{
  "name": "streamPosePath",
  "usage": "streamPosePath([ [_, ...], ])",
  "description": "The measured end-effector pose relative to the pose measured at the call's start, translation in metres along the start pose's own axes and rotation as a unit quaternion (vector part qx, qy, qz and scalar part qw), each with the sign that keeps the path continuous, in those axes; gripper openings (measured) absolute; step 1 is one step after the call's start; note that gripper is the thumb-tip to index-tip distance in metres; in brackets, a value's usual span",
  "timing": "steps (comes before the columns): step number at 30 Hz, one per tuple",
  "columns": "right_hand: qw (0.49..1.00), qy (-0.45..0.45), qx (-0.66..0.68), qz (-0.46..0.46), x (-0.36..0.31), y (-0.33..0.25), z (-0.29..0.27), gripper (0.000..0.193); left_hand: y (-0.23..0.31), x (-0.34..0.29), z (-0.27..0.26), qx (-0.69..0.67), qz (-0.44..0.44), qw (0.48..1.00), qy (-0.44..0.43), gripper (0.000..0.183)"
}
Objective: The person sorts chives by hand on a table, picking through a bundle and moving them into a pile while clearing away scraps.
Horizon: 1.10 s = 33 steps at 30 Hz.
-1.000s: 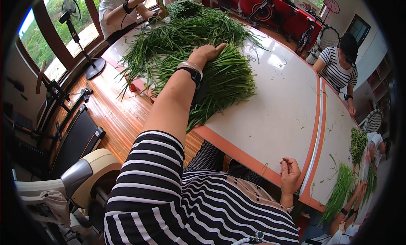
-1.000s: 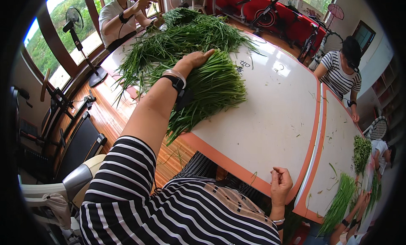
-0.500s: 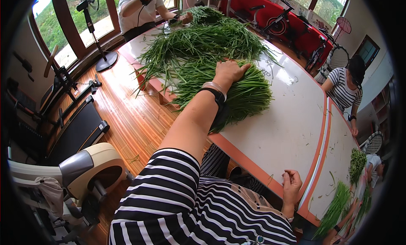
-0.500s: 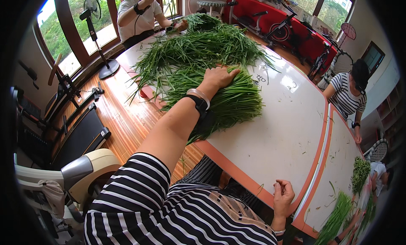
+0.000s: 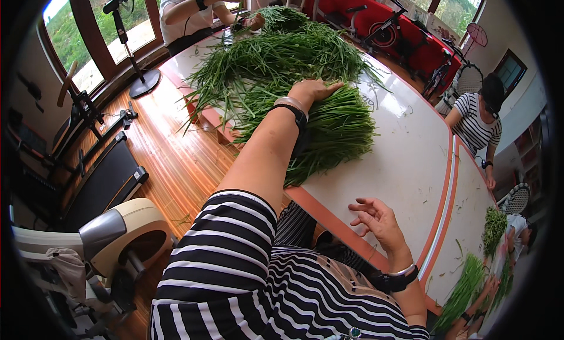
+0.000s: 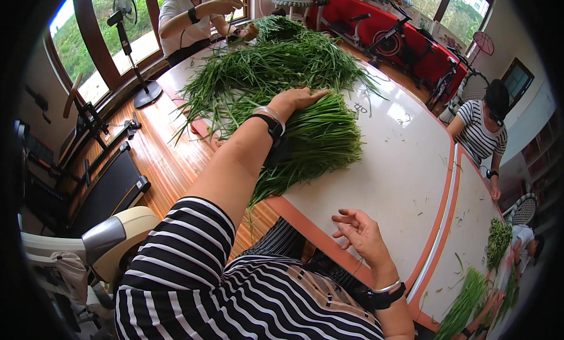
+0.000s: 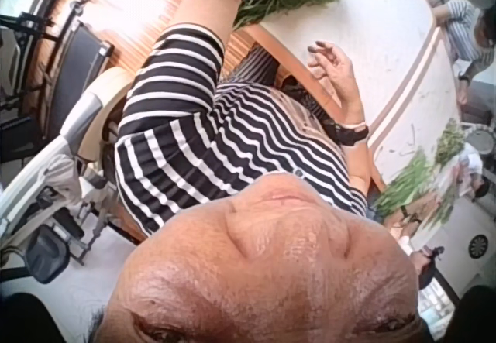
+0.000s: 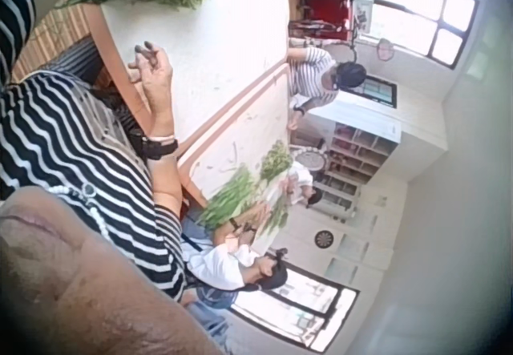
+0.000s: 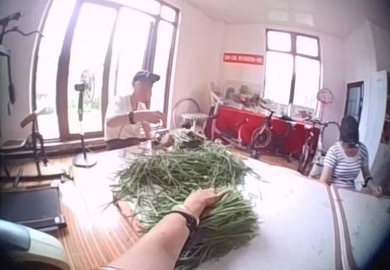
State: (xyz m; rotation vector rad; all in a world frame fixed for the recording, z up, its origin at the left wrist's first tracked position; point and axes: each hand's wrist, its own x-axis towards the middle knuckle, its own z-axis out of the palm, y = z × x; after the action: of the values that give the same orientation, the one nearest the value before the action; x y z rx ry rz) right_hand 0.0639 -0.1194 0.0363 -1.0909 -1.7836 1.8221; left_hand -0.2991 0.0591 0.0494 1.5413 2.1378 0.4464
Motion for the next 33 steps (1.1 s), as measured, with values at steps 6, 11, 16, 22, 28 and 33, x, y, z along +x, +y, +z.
streamPosePath([
  [6, 0.99, -0.04, 0.134, -0.004, 0.035, -0.007, 0.019, 0.08, -0.01, 0.004, 0.003, 0.024, 0.041, 0.999, -0.002, 0.099],
  [11, 0.978, -0.026, 0.205, -0.008, 0.055, 0.0, 0.023, 0.087, 0.01, -0.026, 0.007, 0.082, 0.044, 0.995, 0.041, 0.096],
  [16, 0.963, -0.052, 0.259, -0.056, 0.065, 0.001, 0.029, 0.07, 0.031, -0.047, 0.029, 0.101, 0.044, 0.993, 0.054, 0.101],
  [22, 0.966, 0.045, 0.241, -0.077, 0.061, -0.006, 0.02, 0.058, 0.06, -0.07, 0.035, 0.063, 0.042, 0.994, 0.073, 0.095],
  [28, 0.961, 0.099, 0.257, -0.03, 0.047, -0.017, -0.01, 0.035, 0.09, -0.056, 0.06, 0.033, 0.06, 0.997, 0.041, 0.095],
  [33, 0.971, 0.14, 0.192, -0.011, 0.033, -0.003, -0.04, 0.047, 0.097, -0.026, 0.071, -0.036, 0.095, 0.994, -0.041, 0.103],
])
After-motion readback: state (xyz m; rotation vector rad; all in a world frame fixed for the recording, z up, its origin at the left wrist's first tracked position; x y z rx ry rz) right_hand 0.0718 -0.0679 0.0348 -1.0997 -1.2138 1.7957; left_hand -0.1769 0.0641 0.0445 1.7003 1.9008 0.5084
